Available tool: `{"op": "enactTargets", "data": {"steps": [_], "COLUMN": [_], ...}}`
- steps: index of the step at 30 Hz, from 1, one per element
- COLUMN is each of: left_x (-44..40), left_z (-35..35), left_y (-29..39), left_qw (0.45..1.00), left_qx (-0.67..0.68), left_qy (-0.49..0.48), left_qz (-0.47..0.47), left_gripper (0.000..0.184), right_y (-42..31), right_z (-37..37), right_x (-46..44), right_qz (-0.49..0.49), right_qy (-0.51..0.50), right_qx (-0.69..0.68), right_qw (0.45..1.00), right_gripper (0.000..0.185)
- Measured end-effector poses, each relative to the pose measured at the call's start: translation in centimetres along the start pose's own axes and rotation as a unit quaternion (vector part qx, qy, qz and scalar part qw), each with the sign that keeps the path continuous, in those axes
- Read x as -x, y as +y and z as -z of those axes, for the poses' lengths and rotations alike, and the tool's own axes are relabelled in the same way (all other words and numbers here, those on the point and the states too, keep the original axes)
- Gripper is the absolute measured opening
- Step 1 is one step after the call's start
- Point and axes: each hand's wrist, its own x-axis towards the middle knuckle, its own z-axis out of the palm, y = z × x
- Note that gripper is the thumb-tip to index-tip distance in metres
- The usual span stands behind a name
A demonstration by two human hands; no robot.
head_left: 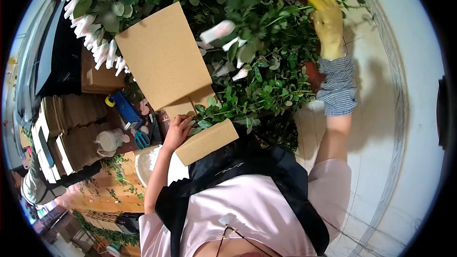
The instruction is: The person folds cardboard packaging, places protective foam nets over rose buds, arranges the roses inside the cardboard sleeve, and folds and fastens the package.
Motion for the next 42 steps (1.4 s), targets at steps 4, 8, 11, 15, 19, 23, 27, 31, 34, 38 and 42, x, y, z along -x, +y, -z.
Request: {"op": "enactTargets", "data": {"steps": [4,8,11,15,19,23,27,31,34,38,42], "left_x": [0.0,0.0,0.1,0.5,1.1,0.7,0.1,0.1,-0.3,0.3,0.0], "left_z": [-0.1,-0.1,-0.5,-0.6,-1.2,-1.1,0.2,-0.2,-0.1,-1.0,-0.8], "left_y": [-0.3,-0.1,-0.6,-1.0,-1.1,-0.8,0.8,-0.3,0.1,-1.0,-0.5], "left_qw": [1.0,1.0,0.999,0.997,0.985,0.974,0.964,0.981,0.993,0.991,0.993], "left_qx": [-0.007,0.009,0.025,0.019,0.106,0.133,-0.219,-0.184,-0.089,-0.098,-0.045], "left_qy": [-0.006,0.014,0.032,0.035,0.079,0.083,0.126,0.044,0.067,0.096,0.106], "left_qz": [0.006,-0.002,0.023,0.059,0.108,0.162,0.078,0.033,0.024,0.003,0.025], "left_gripper": [0.041,0.043,0.041,0.039,0.049,0.054,0.06,0.044,0.052,0.054,0.047], "right_y": [-2.8,-5.0,-11.0,-17.2,-17.8,-17.8,-19.6,-20.9,-21.6,-22.2,-18.1], "right_z": [2.9,2.9,1.7,-2.8,-5.5,-5.3,-3.4,-4.4,-5.0,-4.4,-7.3], "right_x": [-1.6,-0.4,4.0,14.3,22.6,26.6,23.2,25.0,27.2,23.0,26.2], "right_qz": [-0.056,0.051,-0.002,0.061,0.037,0.096,0.012,-0.052,-0.206,-0.157,-0.229], "right_qy": [-0.018,-0.095,-0.206,-0.29,-0.457,-0.493,-0.456,-0.403,-0.446,-0.319,-0.552], "right_qx": [-0.229,-0.294,-0.253,-0.116,-0.013,-0.053,-0.013,-0.113,-0.195,-0.128,-0.4], "right_qw": [0.972,0.95,0.945,0.948,0.888,0.863,0.89,0.907,0.849,0.926,0.694], "right_gripper": [0.05,0.034,0.035,0.026,0.029,0.024,0.019,0.03,0.037,0.031,0.059]}}
